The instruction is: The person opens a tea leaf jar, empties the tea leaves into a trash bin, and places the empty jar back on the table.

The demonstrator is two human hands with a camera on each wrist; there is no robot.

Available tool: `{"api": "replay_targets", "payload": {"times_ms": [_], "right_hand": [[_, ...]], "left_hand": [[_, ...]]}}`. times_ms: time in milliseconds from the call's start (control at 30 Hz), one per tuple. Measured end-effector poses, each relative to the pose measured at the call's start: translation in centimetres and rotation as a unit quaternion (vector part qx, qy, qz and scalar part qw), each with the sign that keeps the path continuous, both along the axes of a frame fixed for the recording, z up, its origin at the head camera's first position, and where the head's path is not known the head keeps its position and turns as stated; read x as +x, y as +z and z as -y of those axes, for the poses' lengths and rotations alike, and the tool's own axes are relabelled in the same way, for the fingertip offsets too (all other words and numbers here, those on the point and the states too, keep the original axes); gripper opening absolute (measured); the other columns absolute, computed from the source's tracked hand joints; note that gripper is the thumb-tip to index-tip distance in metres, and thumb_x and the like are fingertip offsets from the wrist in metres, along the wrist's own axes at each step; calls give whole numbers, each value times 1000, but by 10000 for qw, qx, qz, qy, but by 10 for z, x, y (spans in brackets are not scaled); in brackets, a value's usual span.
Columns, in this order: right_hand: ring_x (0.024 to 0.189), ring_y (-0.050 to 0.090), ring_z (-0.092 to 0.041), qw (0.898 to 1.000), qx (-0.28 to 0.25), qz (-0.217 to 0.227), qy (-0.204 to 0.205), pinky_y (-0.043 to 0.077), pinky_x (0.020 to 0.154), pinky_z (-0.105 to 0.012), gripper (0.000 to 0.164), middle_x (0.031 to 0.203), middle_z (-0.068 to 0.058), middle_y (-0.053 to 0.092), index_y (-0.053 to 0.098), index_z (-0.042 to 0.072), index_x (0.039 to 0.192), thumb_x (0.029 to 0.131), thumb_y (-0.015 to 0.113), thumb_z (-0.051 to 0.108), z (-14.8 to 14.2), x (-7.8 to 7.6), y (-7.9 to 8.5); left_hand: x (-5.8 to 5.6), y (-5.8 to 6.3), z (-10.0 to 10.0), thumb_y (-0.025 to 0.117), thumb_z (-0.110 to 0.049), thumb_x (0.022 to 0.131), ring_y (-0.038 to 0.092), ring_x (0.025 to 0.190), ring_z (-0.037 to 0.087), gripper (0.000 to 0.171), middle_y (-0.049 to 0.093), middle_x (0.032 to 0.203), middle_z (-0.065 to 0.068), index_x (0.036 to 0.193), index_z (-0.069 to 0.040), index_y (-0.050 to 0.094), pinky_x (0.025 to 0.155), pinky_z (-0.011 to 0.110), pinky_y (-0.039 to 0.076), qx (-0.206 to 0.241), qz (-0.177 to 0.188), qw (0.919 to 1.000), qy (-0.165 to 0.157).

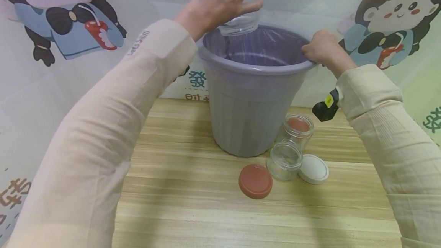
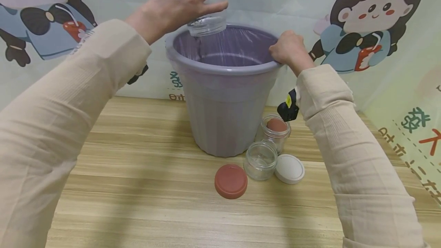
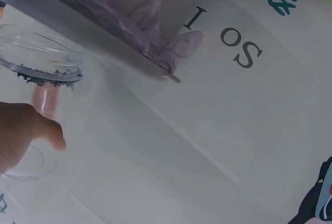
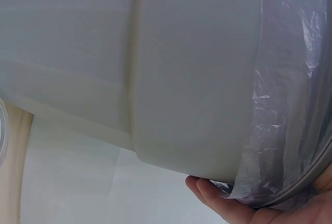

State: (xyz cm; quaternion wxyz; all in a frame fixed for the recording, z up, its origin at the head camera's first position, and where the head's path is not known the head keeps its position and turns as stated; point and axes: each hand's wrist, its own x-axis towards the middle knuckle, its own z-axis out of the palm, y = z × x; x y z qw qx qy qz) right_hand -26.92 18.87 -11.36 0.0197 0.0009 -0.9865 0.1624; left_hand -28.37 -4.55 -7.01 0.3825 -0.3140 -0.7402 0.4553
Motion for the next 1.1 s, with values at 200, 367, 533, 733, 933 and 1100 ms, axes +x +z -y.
{"api": "replay_targets", "payload": {"times_ms": [200, 367, 533, 733, 933, 1100], "right_hand": [[70, 45, -29, 10000, 31, 40, -50, 42, 52, -29, 30, 86, -20, 40, 41, -15, 96, 84, 34, 11, 1, 0, 0], [62, 46, -24, 9999, 96, 32, -45, 41, 48, -27, 23, 79, -17, 41, 43, -9, 83, 85, 34, 11, 2, 0, 0], [60, 45, -23, 10000, 78, 35, -48, 40, 47, -27, 20, 75, -15, 41, 42, -6, 78, 85, 34, 11, 2, -1, 0], [58, 46, -22, 10000, 17, 81, -42, 42, 46, -26, 20, 75, -15, 41, 42, -5, 78, 86, 35, 11, 1, -1, 0], [57, 44, -20, 10000, -18, 68, -24, 41, 46, -26, 18, 74, -14, 40, 40, -2, 74, 85, 35, 10, 1, -1, 0], [56, 44, -20, 10000, 13, 78, -15, 41, 46, -26, 17, 73, -13, 40, 39, -2, 73, 85, 34, 10, 1, -1, 1]], "left_hand": [[0, -3, -4, 56, 14, 77, -3, 135, 31, 85, 9, 147, 15, 142, -20, 11, 107, 49, 1, -740, -3, 9969, 272], [0, -3, -2, 56, 15, 76, 2, 134, 32, 84, 13, 146, 15, 141, -19, 14, 108, 48, 3, -1141, -128, 9934, -39], [0, -5, -4, 59, 13, 76, 10, 133, 31, 79, 20, 143, 15, 139, -18, 22, 108, 49, 5, -1451, -184, 9889, -270], [0, -11, -6, 59, 8, 79, 13, 133, 29, 71, 22, 143, 13, 137, -18, 28, 107, 49, 10, -1788, -168, 9831, -352], [-3, -13, -9, 55, 9, 80, 17, 131, 27, 56, 28, 139, 13, 128, -15, 38, 106, 47, 16, -1782, -88, 9823, -576], [-5, -13, -10, 58, 8, 76, 20, 130, 28, 49, 33, 135, 14, 119, -11, 44, 105, 48, 18, -1875, 183, 9795, -716]]}}
